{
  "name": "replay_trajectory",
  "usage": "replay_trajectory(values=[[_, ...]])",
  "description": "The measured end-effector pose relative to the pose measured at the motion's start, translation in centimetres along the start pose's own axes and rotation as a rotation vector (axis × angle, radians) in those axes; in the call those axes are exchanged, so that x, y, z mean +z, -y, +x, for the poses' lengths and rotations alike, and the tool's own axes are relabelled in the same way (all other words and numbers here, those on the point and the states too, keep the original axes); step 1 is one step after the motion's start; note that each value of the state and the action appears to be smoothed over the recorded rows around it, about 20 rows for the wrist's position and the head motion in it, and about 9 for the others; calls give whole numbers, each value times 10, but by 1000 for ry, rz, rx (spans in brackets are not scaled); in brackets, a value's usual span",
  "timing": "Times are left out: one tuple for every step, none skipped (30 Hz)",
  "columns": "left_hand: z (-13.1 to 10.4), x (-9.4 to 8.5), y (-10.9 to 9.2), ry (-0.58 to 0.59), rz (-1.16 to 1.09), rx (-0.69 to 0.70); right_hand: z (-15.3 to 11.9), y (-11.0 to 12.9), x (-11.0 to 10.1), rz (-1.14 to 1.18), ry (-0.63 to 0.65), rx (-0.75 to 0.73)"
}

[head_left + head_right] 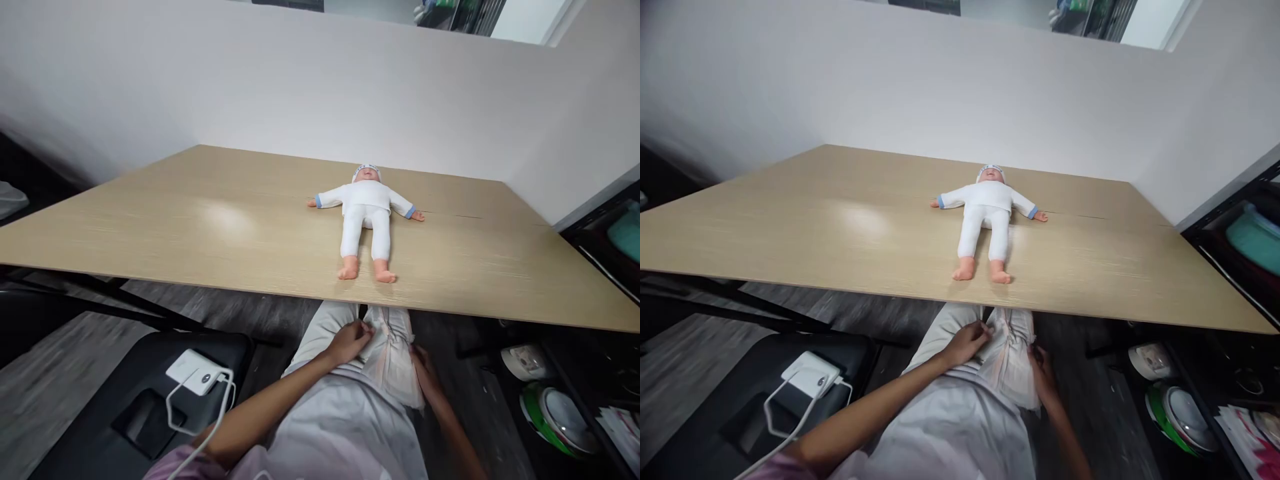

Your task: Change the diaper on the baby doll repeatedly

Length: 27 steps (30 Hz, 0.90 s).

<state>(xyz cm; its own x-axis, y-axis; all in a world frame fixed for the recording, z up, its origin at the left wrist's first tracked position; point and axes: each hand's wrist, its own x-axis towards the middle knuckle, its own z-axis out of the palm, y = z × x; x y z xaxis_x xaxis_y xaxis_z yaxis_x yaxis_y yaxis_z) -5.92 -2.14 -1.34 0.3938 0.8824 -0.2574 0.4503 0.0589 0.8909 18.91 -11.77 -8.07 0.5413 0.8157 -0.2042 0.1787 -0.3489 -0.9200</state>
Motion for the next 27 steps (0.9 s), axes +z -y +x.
replay_trajectory(values=[[9,9,1,35,-24,-44,4,-2,3,4,25,29],[18,17,2,70,-52,-89,7,-1,6,1,47,46],[26,24,2,104,-83,-128,10,2,10,-1,62,60],[33,30,0,134,-117,-160,12,7,13,4,77,63],[38,35,-2,156,-155,-183,13,14,17,21,100,53],[41,38,-6,170,-194,-197,12,23,19,51,133,32],[40,39,-10,179,-234,-205,8,33,21,91,168,5],[36,38,-16,183,-274,-205,2,45,20,135,199,-21],[28,35,-22,182,-315,-199,-7,57,17,182,231,-43],[15,31,-30,179,-354,-186,-19,68,12,210,239,-45],[-2,25,-39,173,-391,-169,-34,79,4,231,241,-35],[-22,19,-49,163,-426,-141,-51,88,-6,255,253,-20],[-44,11,-61,151,-452,-107,-69,96,-17,280,266,6],[-69,2,-73,132,-474,-62,-88,102,-28,300,209,28],[-93,-7,-85,101,-482,15,-106,108,-38,316,173,39],[-115,-17,-97,64,-461,80,-122,114,-46,313,159,46],[-135,-26,-108,31,-433,124,-136,120,-51,312,161,37],[-151,-34,-116,4,-420,138,-146,128,-53,320,187,15],[-162,-41,-123,-11,-422,136,-153,137,-50,333,223,-14],[-167,-46,-127,-22,-439,125,-156,147,-45,352,261,-47],[-168,-50,-129,-33,-472,112,-156,158,-37,371,292,-77],[-165,-52,-128,-44,-515,105,-153,170,-28,383,312,-104],[-159,-53,-126,-57,-565,107,-148,180,-19,386,323,-129],[-151,-54,-123,-74,-616,115,-142,189,-10,377,335,-155],[-142,-53,-119,-92,-665,123,-135,196,-2,361,352,-182],[-133,-52,-114,-103,-707,127,-129,200,6,348,375,-209],[-126,-52,-108,-110,-742,125,-123,201,12,338,406,-230]])
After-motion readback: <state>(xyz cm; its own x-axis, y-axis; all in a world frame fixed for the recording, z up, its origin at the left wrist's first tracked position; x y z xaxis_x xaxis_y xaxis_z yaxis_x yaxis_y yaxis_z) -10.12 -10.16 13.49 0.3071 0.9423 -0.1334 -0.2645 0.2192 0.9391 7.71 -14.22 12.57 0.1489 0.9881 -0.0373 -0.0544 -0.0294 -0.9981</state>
